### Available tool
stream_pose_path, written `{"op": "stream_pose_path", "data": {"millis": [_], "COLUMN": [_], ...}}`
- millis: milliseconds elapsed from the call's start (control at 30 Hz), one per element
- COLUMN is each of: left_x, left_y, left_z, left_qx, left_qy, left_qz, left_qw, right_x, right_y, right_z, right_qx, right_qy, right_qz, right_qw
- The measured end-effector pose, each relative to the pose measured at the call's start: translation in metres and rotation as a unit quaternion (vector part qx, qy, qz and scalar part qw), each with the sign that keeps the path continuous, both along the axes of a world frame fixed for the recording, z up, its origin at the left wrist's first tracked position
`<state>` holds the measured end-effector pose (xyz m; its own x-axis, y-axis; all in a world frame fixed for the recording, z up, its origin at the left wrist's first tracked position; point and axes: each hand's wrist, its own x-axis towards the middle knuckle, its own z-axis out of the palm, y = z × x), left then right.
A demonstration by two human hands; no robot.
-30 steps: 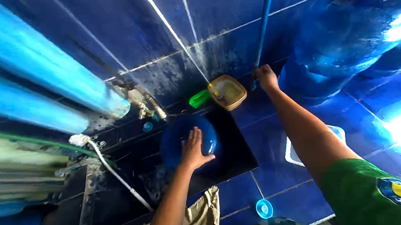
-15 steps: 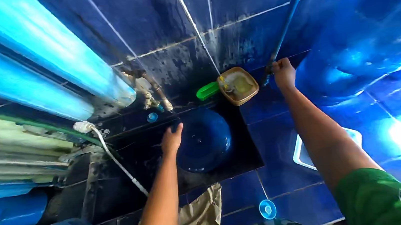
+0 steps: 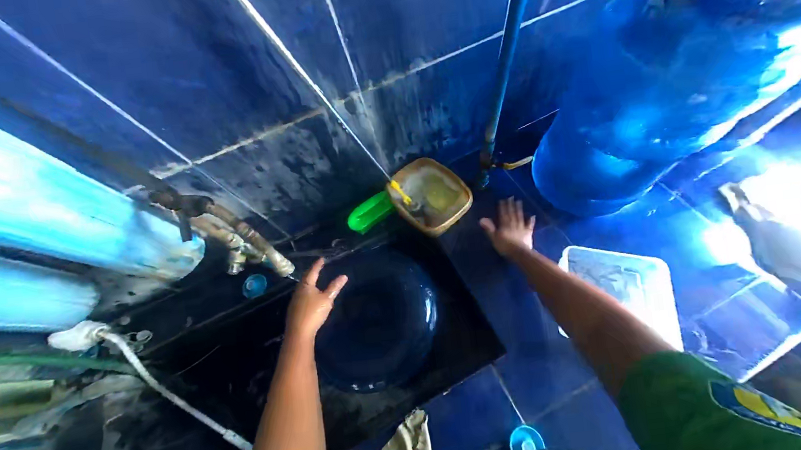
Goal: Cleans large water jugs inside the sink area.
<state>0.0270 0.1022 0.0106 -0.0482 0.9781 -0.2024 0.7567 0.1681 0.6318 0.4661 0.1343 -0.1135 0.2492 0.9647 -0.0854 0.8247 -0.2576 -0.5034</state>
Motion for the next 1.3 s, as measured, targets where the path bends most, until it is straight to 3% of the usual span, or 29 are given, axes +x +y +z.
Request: {"op": "stream_pose_path", "data": {"millis": [67,133,167,267,333,433,667,800,967,1100,1200,1267,1300], "left_x": [-0.012,-0.021,-0.024,-0.019,-0.004,-0.002,-0.040,-0.071,-0.120,-0.155,-0.180,-0.203,-0.215], "left_y": [-0.015,-0.036,-0.047,-0.083,-0.108,-0.135,-0.201,-0.242,-0.293,-0.315,-0.307,-0.278,-0.260], "left_z": [-0.001,0.000,0.000,-0.005,-0.001,0.039,0.183,0.224,0.211,0.182,0.148,0.105,0.076], "left_qx": [-0.026,-0.049,-0.054,-0.039,-0.017,0.015,0.064,0.129,0.166,0.172,0.222,0.235,0.189], "left_qy": [0.003,-0.008,-0.018,-0.050,-0.081,-0.106,-0.231,-0.289,-0.299,-0.344,-0.371,-0.283,-0.201], "left_qz": [0.085,0.149,0.170,0.198,0.185,0.135,-0.011,-0.082,-0.086,-0.035,-0.002,0.018,0.025], "left_qw": [0.996,0.988,0.984,0.978,0.979,0.985,0.971,0.945,0.936,0.923,0.902,0.930,0.961], "right_x": [-0.065,-0.123,-0.146,-0.200,-0.214,-0.202,-0.170,-0.183,-0.220,-0.259,-0.278,-0.279,-0.274], "right_y": [-0.048,-0.097,-0.121,-0.180,-0.194,-0.197,-0.197,-0.204,-0.231,-0.246,-0.261,-0.272,-0.275], "right_z": [0.004,0.018,0.028,0.061,0.078,0.116,0.266,0.315,0.321,0.322,0.325,0.324,0.322], "right_qx": [-0.011,-0.047,-0.065,-0.076,-0.062,-0.071,-0.069,-0.048,-0.059,-0.059,-0.044,-0.040,-0.042], "right_qy": [0.001,0.152,0.276,0.566,0.608,0.593,0.529,0.511,0.456,0.461,0.448,0.433,0.432], "right_qz": [0.129,0.224,0.217,0.037,-0.096,-0.139,-0.031,0.014,0.111,0.088,0.071,0.082,0.092], "right_qw": [0.992,0.962,0.934,0.820,0.786,0.790,0.845,0.858,0.881,0.881,0.890,0.897,0.896]}}
